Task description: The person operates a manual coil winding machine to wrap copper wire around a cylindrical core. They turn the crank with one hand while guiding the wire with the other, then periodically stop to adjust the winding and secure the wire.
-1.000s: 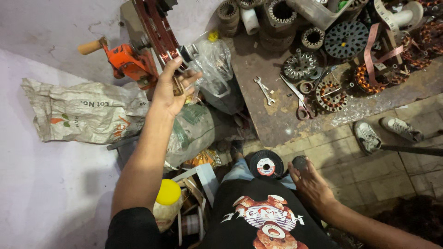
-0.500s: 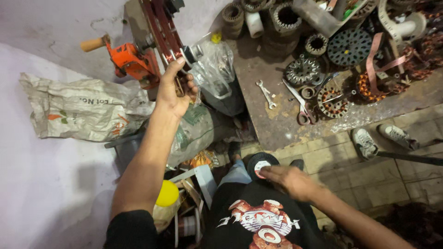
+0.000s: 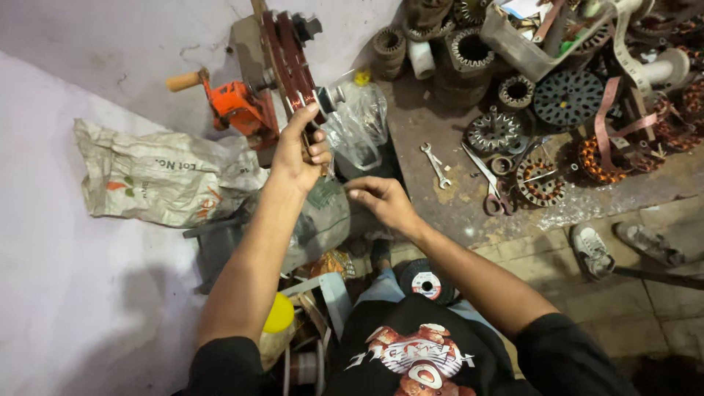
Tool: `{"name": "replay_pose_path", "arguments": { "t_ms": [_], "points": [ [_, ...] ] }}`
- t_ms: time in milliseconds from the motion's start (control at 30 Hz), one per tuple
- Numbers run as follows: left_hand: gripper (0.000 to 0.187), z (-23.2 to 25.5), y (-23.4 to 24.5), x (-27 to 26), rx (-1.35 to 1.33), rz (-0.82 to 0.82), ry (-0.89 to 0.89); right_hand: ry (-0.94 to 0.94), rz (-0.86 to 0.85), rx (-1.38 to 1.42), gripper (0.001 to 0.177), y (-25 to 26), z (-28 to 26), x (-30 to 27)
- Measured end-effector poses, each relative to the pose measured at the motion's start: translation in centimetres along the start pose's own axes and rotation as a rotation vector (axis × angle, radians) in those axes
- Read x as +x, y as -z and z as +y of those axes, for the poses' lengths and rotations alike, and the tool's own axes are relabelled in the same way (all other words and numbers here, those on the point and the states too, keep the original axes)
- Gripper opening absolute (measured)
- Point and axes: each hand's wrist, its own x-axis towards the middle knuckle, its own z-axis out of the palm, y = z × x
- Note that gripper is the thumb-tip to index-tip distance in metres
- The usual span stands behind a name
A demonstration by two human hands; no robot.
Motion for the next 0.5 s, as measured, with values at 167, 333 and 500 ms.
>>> {"name": "replay_pose_path", "arguments": {
  "t_ms": [167, 333, 500],
  "points": [
    [0.027, 0.2, -0.8, -0.5, 0.035, 0.023, -0.019, -0.018, 0.079, 0.066, 0.018, 1.1, 0.2, -0.7],
    [0.028, 0.1, -1.0, -0.9, 0.058, -0.016, -0.018, 0.007, 0.227, 0.142, 0.015, 0.2, -1.5, -1.4],
    [0.026, -0.2, -0.3, -0.1, 0.076, -0.01, -0.017, 0.081, 0.399, 0.322, 0.015, -1.3, -1.8, -0.2]
  ]
}}
